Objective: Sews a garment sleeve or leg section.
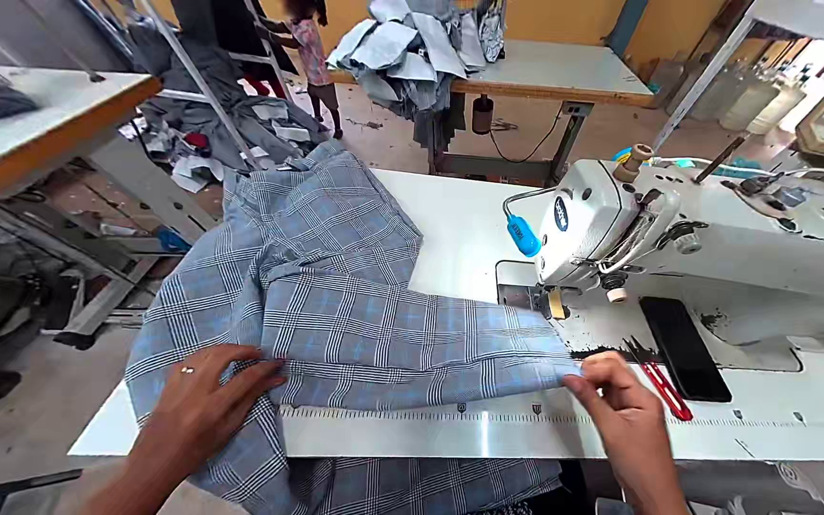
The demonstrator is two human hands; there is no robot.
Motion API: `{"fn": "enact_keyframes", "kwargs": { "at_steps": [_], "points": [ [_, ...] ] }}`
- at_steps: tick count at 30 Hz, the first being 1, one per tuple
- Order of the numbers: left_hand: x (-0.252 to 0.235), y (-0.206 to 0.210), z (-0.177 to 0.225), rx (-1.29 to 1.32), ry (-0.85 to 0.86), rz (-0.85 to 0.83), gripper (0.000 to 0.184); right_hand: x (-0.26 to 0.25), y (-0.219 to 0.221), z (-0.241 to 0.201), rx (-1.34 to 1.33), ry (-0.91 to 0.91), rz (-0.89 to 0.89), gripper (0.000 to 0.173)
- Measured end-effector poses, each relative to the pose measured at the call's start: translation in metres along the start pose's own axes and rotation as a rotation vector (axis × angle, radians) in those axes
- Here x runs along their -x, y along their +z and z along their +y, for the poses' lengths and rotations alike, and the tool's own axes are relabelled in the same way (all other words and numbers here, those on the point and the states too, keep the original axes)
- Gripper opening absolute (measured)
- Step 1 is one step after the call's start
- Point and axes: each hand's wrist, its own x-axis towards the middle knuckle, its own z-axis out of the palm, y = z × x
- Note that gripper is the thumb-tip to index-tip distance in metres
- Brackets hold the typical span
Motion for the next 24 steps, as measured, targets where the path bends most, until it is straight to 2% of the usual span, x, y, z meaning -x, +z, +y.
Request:
{"fn": "enact_keyframes", "kwargs": {
  "at_steps": [3, 6, 7, 9, 11, 13, 15, 16, 17, 18, 20, 22, 24],
  "points": [
    [-0.018, 0.009, 0.000, 0.029, -0.034, -0.012, 0.035, -0.006, -0.013, -0.018, -0.165, -0.149, 0.064, 0.010],
    [-0.040, 0.015, 0.001, 0.069, -0.077, -0.020, 0.048, -0.008, -0.022, -0.030, -0.249, -0.179, 0.106, 0.005],
    [-0.046, 0.019, 0.000, 0.099, -0.069, -0.032, 0.044, -0.008, -0.024, -0.033, -0.250, -0.172, 0.120, 0.006],
    [-0.055, 0.030, -0.001, 0.125, -0.018, -0.063, 0.024, -0.005, -0.027, -0.036, -0.202, -0.143, 0.152, 0.004],
    [-0.062, 0.037, 0.003, 0.197, -0.035, -0.080, 0.019, -0.003, -0.030, -0.038, -0.104, -0.069, 0.172, 0.005],
    [-0.079, 0.026, 0.013, 0.348, -0.196, -0.056, 0.020, -0.005, -0.035, -0.036, -0.018, 0.106, 0.150, 0.007],
    [-0.108, -0.003, 0.023, 0.601, -0.493, -0.023, 0.021, -0.008, -0.039, -0.028, -0.113, 0.249, 0.105, 0.011],
    [-0.124, -0.018, 0.024, 0.724, -0.593, 0.020, 0.022, -0.008, -0.040, -0.026, -0.193, 0.262, 0.087, 0.013],
    [-0.138, -0.031, 0.020, 0.849, -0.622, 0.079, 0.024, -0.009, -0.039, -0.026, -0.259, 0.248, 0.064, 0.013],
    [-0.149, -0.042, 0.011, 0.966, -0.552, 0.126, 0.027, -0.010, -0.036, -0.027, -0.318, 0.219, 0.049, 0.010],
    [-0.167, -0.061, -0.022, 1.010, -0.206, 0.152, 0.026, -0.009, -0.023, -0.030, -0.435, 0.150, 0.058, 0.006],
    [-0.178, -0.084, -0.046, 0.658, 0.034, 0.151, 0.024, -0.004, -0.009, -0.026, -0.528, 0.054, 0.106, 0.005],
    [-0.173, -0.101, -0.048, 0.226, 0.057, 0.024, 0.024, 0.007, 0.004, -0.012, -0.487, -0.021, 0.096, 0.009]
  ]
}}
